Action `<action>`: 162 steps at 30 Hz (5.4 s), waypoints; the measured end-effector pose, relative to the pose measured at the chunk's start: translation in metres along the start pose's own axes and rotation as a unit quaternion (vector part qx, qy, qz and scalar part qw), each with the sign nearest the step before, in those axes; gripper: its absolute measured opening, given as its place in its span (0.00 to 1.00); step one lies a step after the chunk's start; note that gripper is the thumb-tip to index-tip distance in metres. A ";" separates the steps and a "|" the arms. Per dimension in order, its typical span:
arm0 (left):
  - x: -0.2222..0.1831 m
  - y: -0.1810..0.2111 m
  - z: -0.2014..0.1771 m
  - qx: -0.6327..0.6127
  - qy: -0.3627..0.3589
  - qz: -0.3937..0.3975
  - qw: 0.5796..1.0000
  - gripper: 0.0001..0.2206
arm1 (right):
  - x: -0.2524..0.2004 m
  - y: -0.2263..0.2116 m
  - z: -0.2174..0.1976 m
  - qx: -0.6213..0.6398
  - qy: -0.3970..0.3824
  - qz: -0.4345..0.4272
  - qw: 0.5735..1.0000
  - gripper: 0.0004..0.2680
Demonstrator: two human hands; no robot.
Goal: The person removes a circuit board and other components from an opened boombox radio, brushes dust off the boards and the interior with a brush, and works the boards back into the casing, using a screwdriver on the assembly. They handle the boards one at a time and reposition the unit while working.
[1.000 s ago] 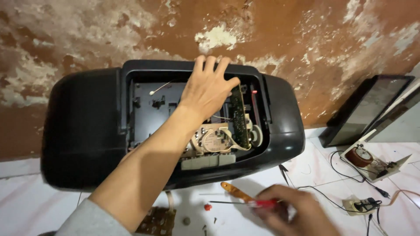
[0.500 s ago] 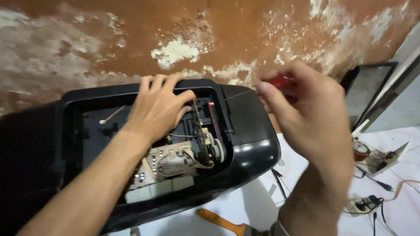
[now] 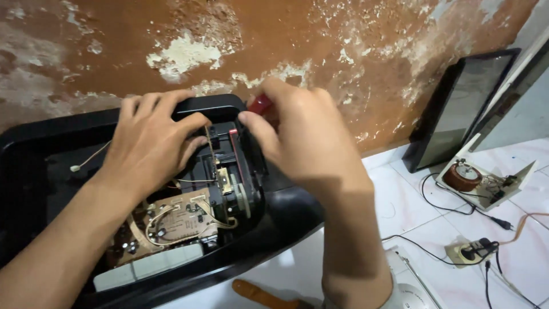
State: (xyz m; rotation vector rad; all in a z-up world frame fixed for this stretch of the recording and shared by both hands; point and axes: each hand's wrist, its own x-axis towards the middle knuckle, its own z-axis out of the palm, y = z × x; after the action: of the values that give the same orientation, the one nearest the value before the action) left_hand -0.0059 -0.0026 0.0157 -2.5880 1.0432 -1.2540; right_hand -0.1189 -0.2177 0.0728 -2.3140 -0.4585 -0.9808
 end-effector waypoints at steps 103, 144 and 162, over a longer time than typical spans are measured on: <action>-0.009 -0.006 0.018 -0.009 0.105 0.000 0.994 0.10 | 0.007 0.009 0.037 -0.168 0.009 -0.103 0.980 0.10; -0.008 -0.008 0.009 0.023 0.010 0.026 0.999 0.11 | 0.020 0.016 0.047 -0.021 0.076 -0.160 0.984 0.11; -0.009 -0.010 0.016 0.016 0.009 0.031 0.999 0.10 | 0.020 0.042 0.042 -0.009 -0.015 -0.189 0.982 0.07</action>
State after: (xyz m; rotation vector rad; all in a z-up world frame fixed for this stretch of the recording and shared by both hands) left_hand 0.0074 0.0073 0.0032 -2.5055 1.0874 -1.2722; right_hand -0.0615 -0.2220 0.0477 -2.3065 -0.9304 -1.1271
